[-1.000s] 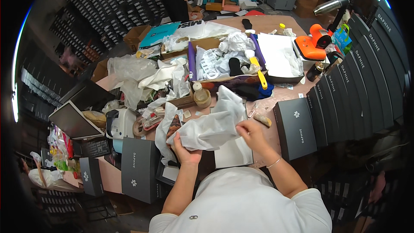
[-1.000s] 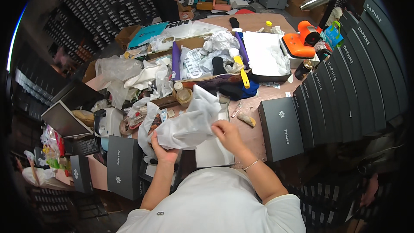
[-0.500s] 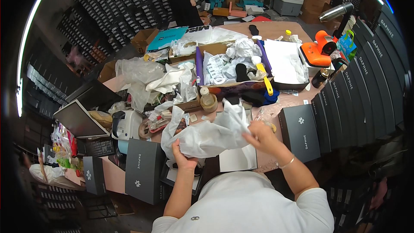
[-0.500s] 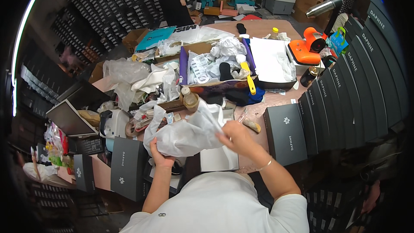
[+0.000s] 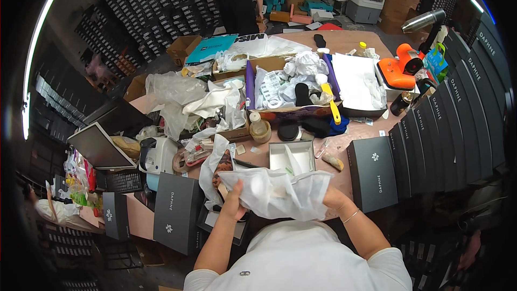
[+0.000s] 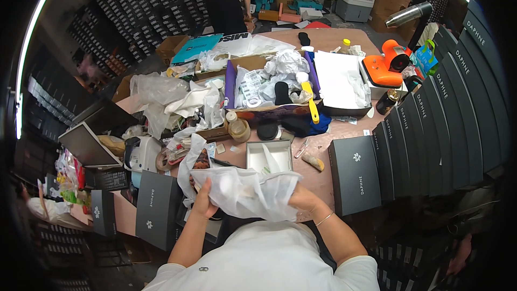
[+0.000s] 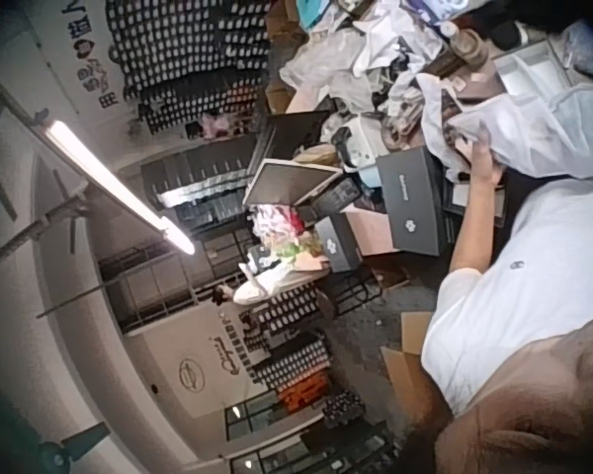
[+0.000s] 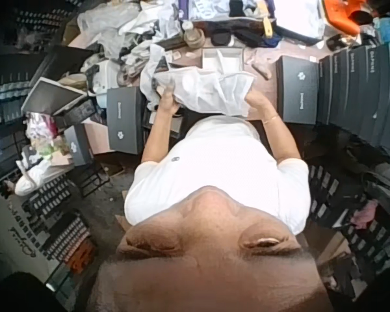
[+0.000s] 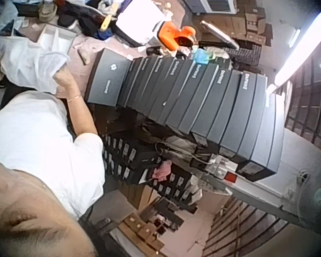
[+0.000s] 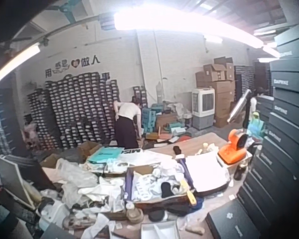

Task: Inspecting high-heeled shoes, wiping them with a cloth, and packing them into boxes with tissue paper.

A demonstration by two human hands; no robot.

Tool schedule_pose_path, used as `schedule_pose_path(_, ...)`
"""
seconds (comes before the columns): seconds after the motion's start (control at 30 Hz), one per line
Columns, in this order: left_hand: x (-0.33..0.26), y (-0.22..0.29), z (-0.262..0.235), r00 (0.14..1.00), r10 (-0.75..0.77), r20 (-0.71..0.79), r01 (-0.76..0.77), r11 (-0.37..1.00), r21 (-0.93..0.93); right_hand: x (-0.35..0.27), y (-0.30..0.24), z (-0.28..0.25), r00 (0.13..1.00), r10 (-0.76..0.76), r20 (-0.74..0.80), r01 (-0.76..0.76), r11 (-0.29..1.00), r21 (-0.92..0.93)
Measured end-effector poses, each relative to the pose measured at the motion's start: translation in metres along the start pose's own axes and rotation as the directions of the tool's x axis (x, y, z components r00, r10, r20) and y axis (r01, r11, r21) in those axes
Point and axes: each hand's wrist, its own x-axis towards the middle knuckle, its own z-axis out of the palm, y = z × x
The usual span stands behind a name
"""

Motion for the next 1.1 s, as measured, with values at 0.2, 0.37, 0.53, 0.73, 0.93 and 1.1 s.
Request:
schedule_pose_path(0.2,-0.003,-0.024,-0.025,0.989,-0.134,0.057,0.104,0.926,0.363,-0.047,0.027,-0.036,0.957,-0.002,-0.290,0.069,0.973,0.221)
schedule_pose_path(0.37,0.033,0.027,0.014,0.727,0.686,-0.020,-0.658,0.704,0.267,-0.112,-0.036,-0.054,0.865,-0.113,-0.489,0.176,0.981,0.084)
schedule_pose_path(0.53,0.051,-0.062,0.056,0.752,-0.008,0.659,-0.610,-0.388,0.691,-0.118,-0.041,-0.048,0.636,-0.394,-0.664,0.046,0.878,-0.476)
schedule_pose_path(0.73,0.061,-0.116,0.015,0.832,-0.123,0.541,-0.504,0.242,0.829,-0.068,-0.030,0.012,0.548,-0.588,-0.595,0.287,0.801,-0.526)
schedule_pose_path(0.93,0.057,-0.067,0.046,0.939,-0.171,0.300,0.287,0.867,-0.406,-0.037,-0.011,0.059,0.940,-0.321,0.114,0.336,0.828,-0.449)
schedule_pose_path(1.1,0.024,-0.045,0.050,0.979,-0.202,0.020,0.201,0.957,-0.207,0.019,-0.040,0.041,0.907,-0.421,0.029,0.314,0.627,-0.713)
